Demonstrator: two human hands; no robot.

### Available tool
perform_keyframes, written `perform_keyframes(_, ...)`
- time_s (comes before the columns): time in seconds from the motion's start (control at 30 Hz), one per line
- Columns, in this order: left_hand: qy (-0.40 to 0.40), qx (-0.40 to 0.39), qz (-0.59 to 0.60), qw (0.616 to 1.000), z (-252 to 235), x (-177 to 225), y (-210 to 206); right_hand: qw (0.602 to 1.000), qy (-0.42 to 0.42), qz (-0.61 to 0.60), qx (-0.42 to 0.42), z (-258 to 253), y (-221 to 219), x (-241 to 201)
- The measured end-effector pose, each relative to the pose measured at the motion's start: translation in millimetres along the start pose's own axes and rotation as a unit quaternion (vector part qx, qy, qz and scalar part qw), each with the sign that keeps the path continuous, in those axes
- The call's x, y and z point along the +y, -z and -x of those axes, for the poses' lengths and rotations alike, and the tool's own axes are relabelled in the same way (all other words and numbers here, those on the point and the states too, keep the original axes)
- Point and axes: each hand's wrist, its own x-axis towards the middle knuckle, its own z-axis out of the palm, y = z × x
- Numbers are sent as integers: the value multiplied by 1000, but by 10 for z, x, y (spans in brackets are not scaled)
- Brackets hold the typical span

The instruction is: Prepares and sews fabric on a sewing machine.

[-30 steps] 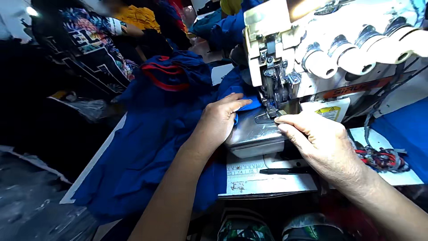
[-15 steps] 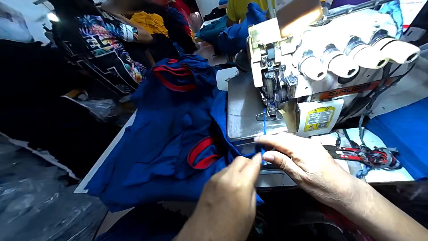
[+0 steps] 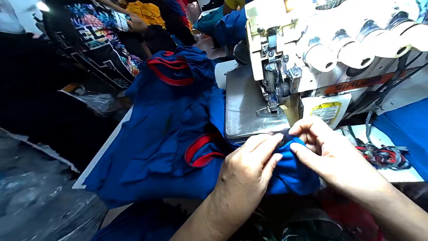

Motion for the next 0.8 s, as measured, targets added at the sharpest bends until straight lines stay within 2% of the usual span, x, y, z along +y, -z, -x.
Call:
perform_keyframes(0.1,-16,-5,-46,999,52,-134,67,998,45,-19,-36,76,55,-78)
perform_keyframes(0.2,3,6,-27,1000,140,-183,220,994,98,-29,-26,151,125,-105)
perform_keyframes(0.33,51,20,43,998,284,-236,343,994,75,-86,1,213,54,-103)
perform_keyframes(0.4,58,39,51,996,360,-337,447,997,73,18,32,197,32,-170)
perform_keyframes(0.47,66,58,16,996,457,-436,658,971,116,206,43,201,3,-161)
perform_keyframes(0.5,80,72,-14,994,513,-484,782,953,152,260,42,226,-21,-102)
perform_keyframes(0.6,138,103,-109,979,718,-700,1067,933,245,264,6,393,-176,-3)
perform_keyframes(0.7,191,33,-136,972,918,-926,1090,920,284,249,-104,537,-444,54)
perform_keyframes(0.77,225,-49,-102,968,958,-1010,999,907,280,292,-120,572,-605,169)
perform_keyframes(0.8,232,-76,-98,965,952,-1042,941,900,286,314,-103,575,-660,218)
